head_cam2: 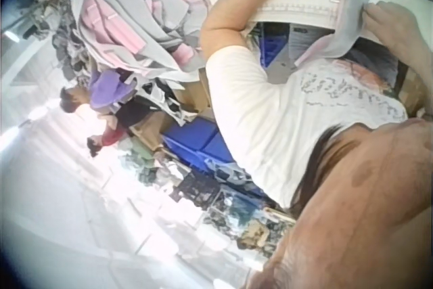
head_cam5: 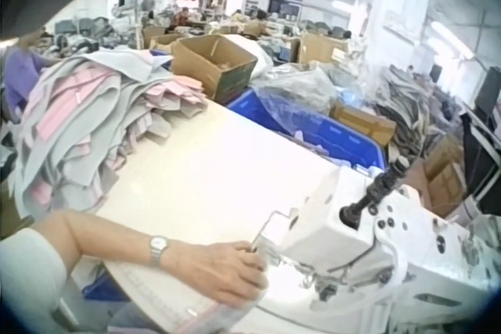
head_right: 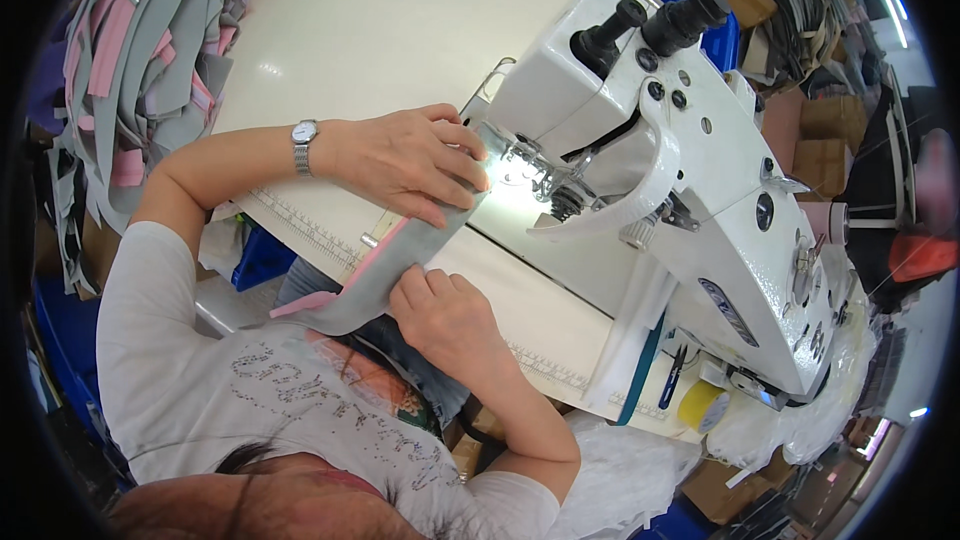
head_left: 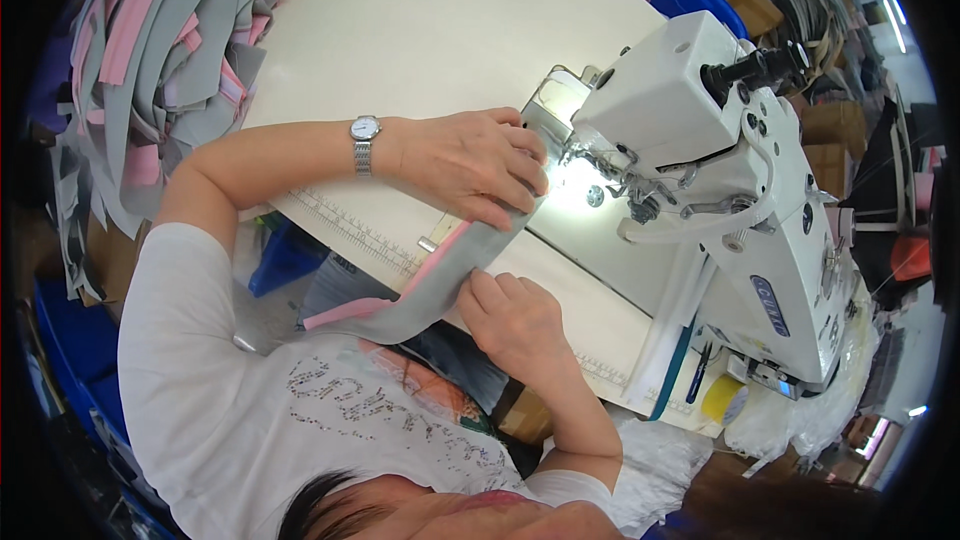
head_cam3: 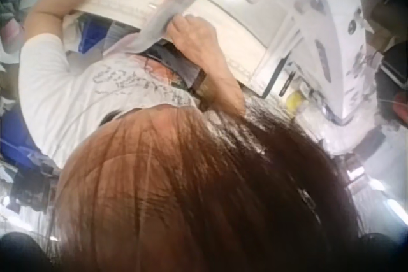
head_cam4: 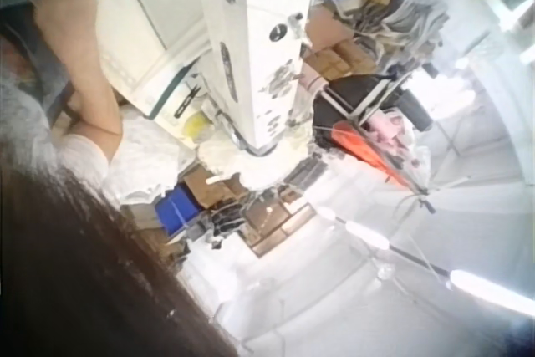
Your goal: Sewing leather pieces together using an industrial sewing machine.
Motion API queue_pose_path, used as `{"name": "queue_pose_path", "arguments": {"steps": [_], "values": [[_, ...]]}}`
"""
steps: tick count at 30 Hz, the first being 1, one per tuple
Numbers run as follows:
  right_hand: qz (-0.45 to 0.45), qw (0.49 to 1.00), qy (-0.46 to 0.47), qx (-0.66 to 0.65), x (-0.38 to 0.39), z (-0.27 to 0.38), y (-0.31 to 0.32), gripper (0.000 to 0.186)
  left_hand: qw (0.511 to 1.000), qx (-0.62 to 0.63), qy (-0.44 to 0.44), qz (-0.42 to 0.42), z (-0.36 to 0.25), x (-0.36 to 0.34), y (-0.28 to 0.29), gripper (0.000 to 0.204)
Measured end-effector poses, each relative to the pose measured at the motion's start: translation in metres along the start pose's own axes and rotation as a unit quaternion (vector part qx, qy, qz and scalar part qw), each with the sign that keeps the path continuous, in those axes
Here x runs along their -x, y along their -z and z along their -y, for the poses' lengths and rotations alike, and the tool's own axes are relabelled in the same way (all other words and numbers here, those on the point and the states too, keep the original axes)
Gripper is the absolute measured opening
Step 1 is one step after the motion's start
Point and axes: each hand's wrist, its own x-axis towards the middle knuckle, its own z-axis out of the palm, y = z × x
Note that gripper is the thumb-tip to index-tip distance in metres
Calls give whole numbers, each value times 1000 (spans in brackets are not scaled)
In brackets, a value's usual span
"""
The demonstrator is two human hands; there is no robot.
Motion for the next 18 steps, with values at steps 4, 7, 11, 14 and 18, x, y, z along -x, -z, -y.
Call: {"name": "queue_pose_path", "arguments": {"steps": [4,7,11,14,18], "values": [[-10,1000,-1,6,2,-2,-1,25,1000,-1,23,12,-2,-1,1,25],[-21,1000,1,13,5,-8,-4,24,999,3,30,19,3,-1,-2,29],[-34,999,-3,-7,6,-19,-2,22,1000,-19,18,8,8,-4,-8,27],[-31,999,-12,-8,3,-30,1,22,998,-60,11,-35,14,-5,-13,20],[-71,997,-36,-12,4,-43,-6,19,995,-83,24,-42,19,-8,-12,19]]}}
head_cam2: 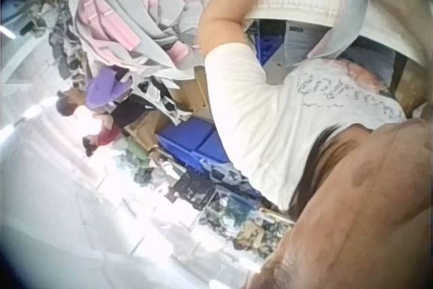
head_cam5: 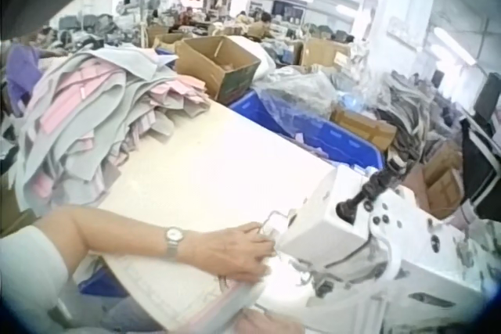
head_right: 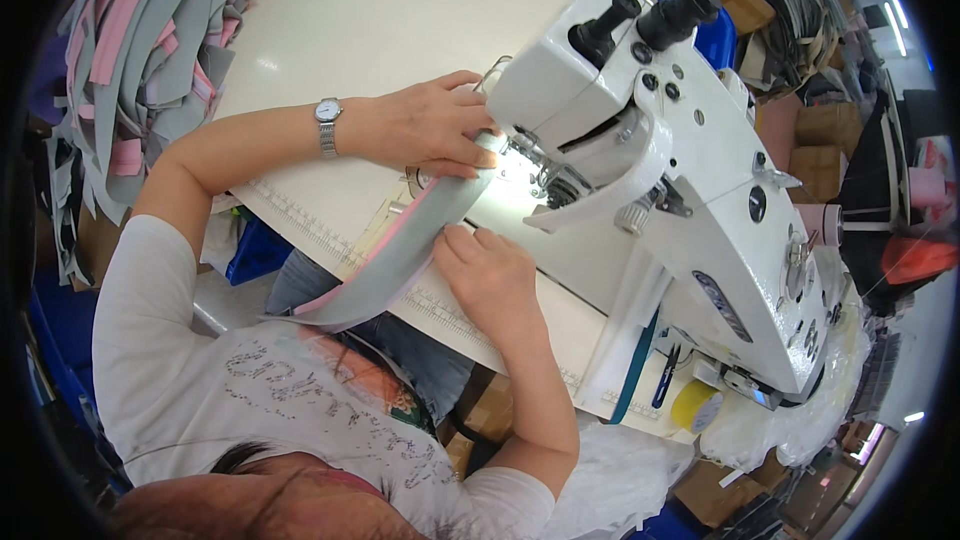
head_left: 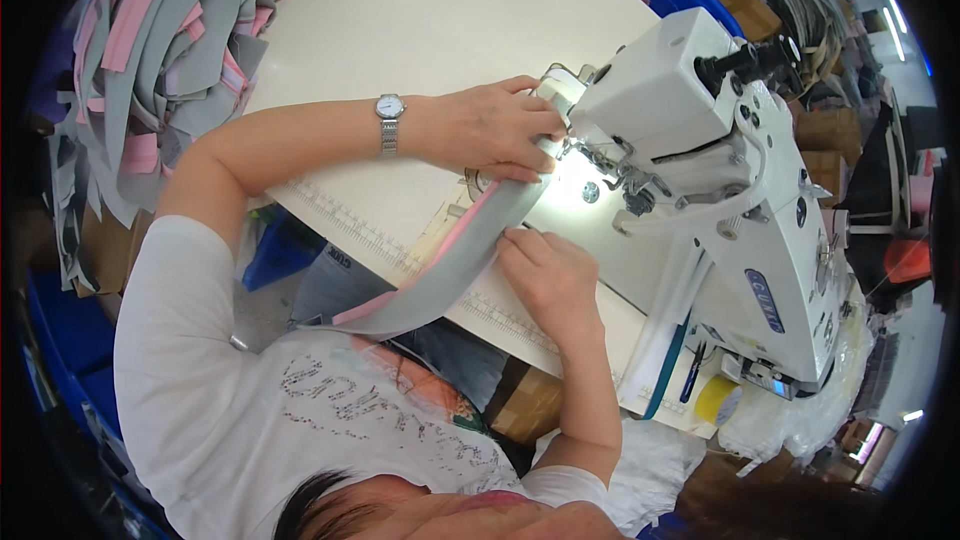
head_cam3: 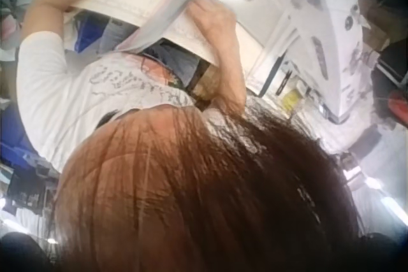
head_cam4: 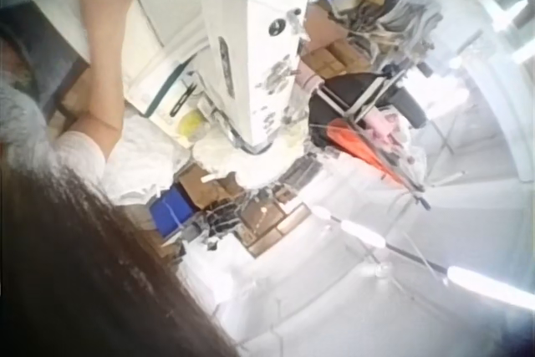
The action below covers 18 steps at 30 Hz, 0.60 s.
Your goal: Sewing leather pieces together using an industrial sewing machine.
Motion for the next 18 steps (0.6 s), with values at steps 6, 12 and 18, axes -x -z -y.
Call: {"name": "queue_pose_path", "arguments": {"steps": [6,12,18], "values": [[-29,999,-25,3,2,5,-6,14,994,-57,84,-32,-59,30,19,27],[-70,992,-100,40,2,17,-3,14,955,47,293,-15,-184,67,32,42],[-180,891,-331,-254,71,119,-35,12,933,22,351,-82,-204,78,27,32]]}}
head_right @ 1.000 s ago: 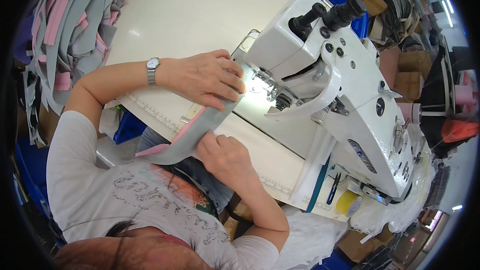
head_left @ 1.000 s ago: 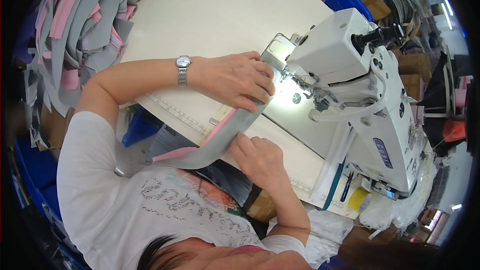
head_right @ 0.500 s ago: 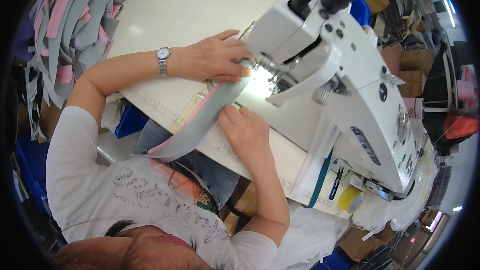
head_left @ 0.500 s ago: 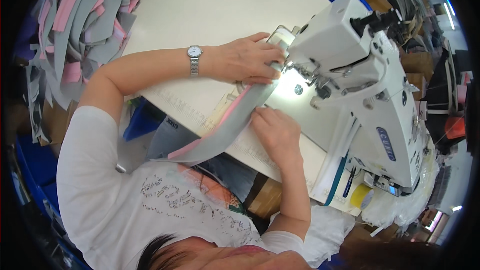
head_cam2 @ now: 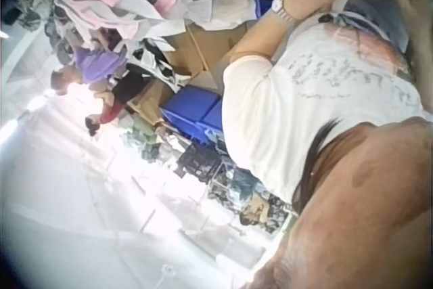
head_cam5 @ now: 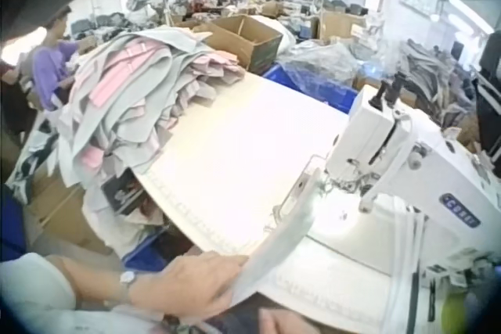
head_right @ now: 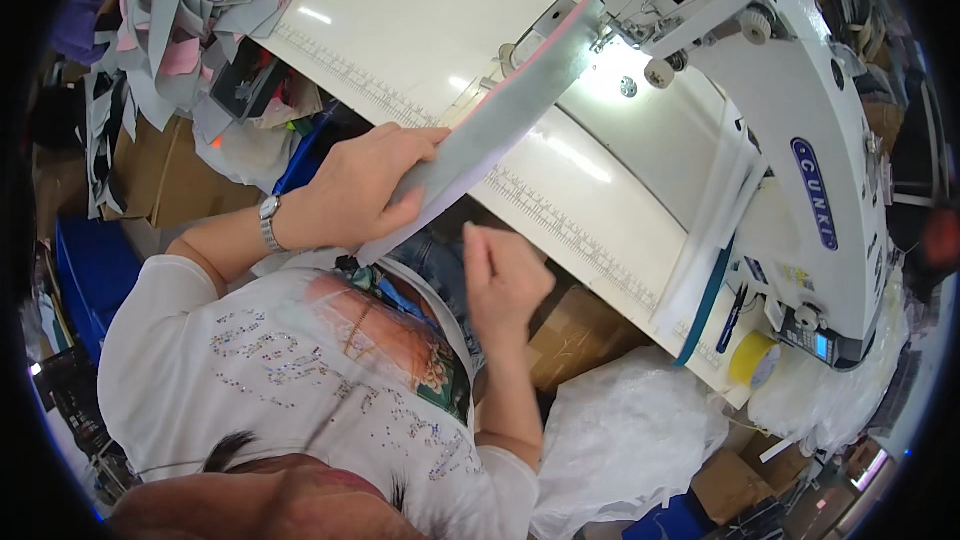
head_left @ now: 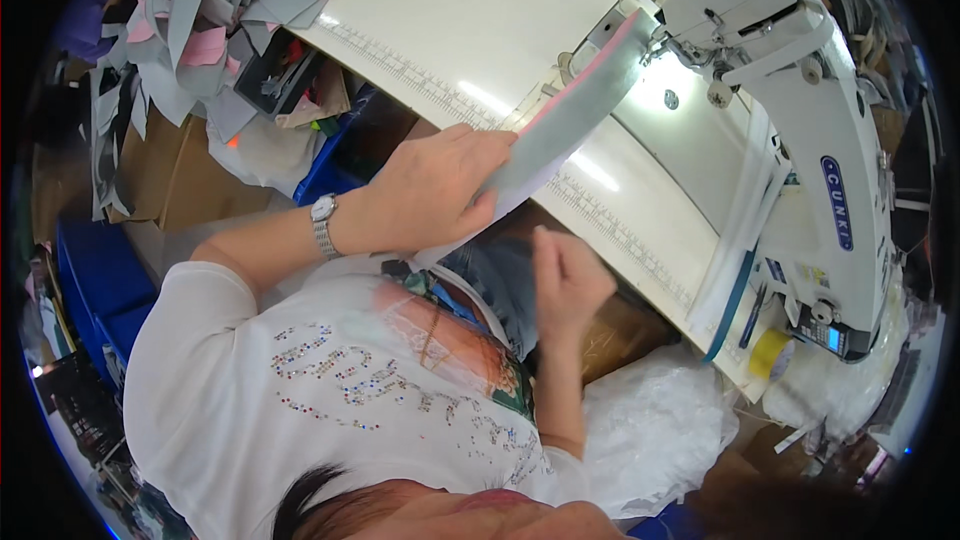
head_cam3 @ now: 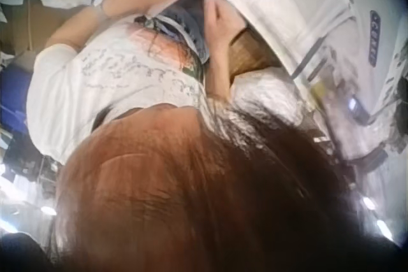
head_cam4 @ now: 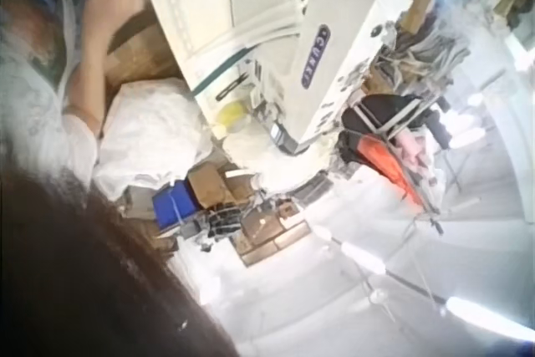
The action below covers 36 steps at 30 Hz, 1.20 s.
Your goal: Sewing leather pieces together using an industrial sewing machine.
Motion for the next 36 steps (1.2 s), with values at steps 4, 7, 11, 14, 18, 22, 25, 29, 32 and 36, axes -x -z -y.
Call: {"name": "queue_pose_path", "arguments": {"steps": [4,7,11,14,18,22,25,29,32,36], "values": [[51,939,-210,-267,22,-8,-54,21,999,29,13,16,4,1,6,18],[70,847,-294,-437,9,2,-65,20,999,38,0,15,6,0,3,9],[43,859,-264,-436,2,10,-66,18,988,57,-141,3,17,-11,0,11],[52,898,-232,-370,3,7,-64,17,987,21,-146,70,21,-15,-3,10],[51,871,-283,-398,2,16,-60,16,984,32,-147,98,29,-16,-8,12],[68,922,-242,-295,10,17,-43,11,987,47,-123,92,36,-20,-12,14],[-26,1000,-3,-11,9,8,-32,9,988,40,-127,83,41,-21,-16,15],[-109,914,259,292,-5,-4,-33,20,983,63,-124,116,41,-27,-12,13],[-95,916,306,240,-18,-20,-36,21,980,112,-129,98,39,-31,-10,14],[-56,923,321,205,-33,-15,-29,18,964,243,-63,86,53,-23,-7,11]]}}
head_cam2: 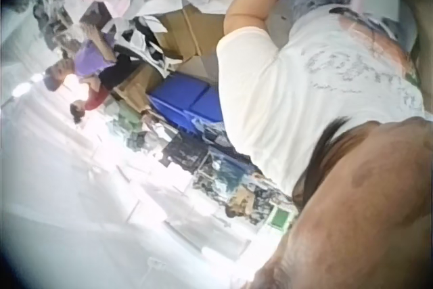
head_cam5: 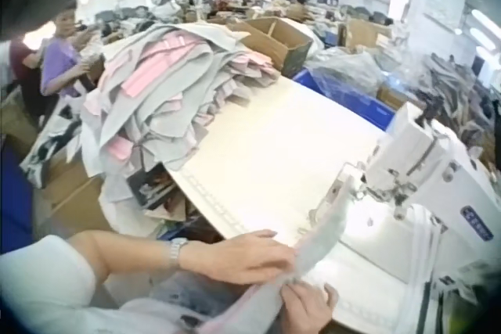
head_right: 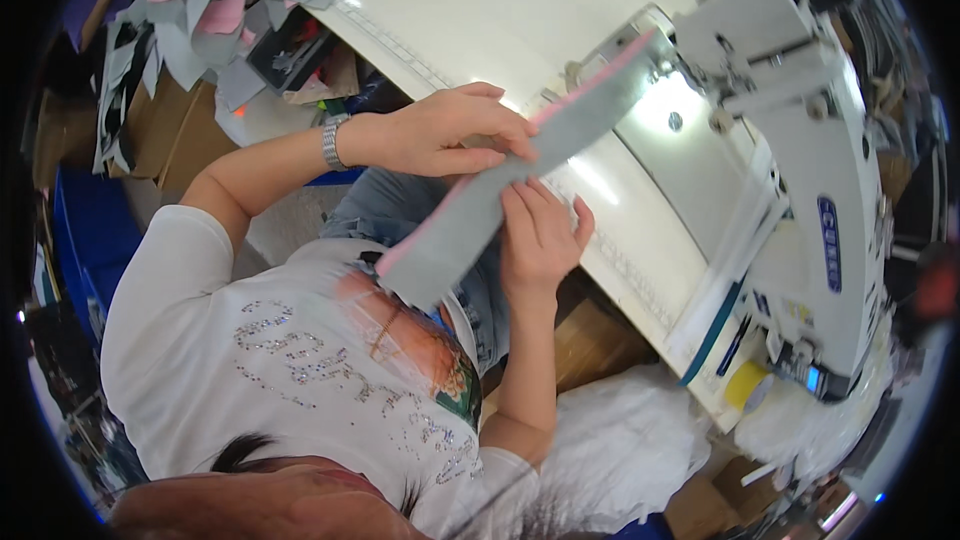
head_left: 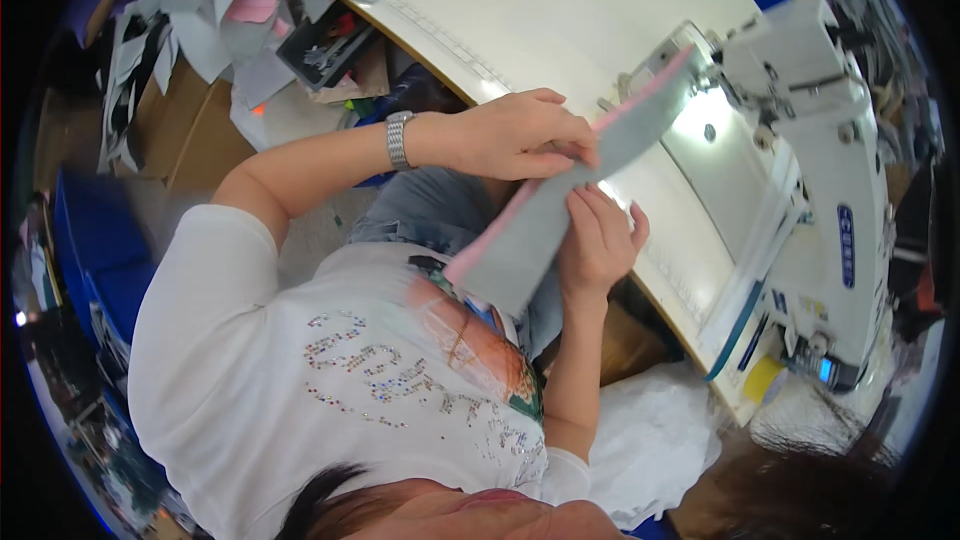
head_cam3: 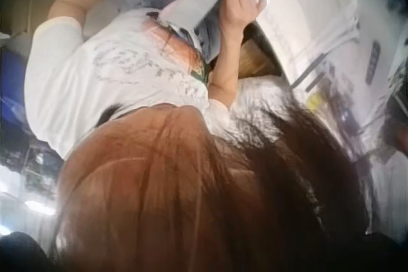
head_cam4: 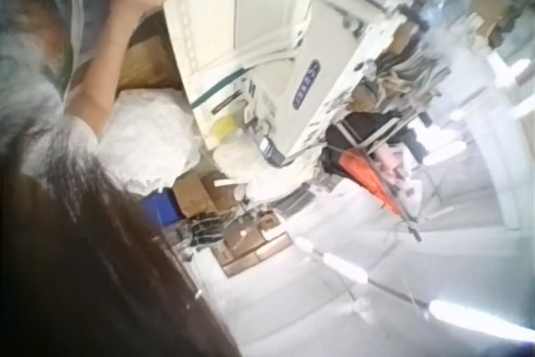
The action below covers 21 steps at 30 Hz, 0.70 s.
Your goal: Sewing leather pieces together using an industrial sewing machine.
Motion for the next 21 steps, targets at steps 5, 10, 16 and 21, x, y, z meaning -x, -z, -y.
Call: {"name": "queue_pose_path", "arguments": {"steps": [5,10,16,21], "values": [[88,982,-138,-97,9,-20,6,13,946,-275,-157,-67,-6,48,-5,17],[109,869,-391,-282,-19,-7,27,17,931,-286,-226,-5,-21,34,-50,37],[111,795,-491,-340,-45,-5,41,27,920,-329,-212,-5,-11,20,-57,51],[154,899,-330,-242,-32,-6,35,17,942,-305,-137,-15,1,32,-42,26]]}}
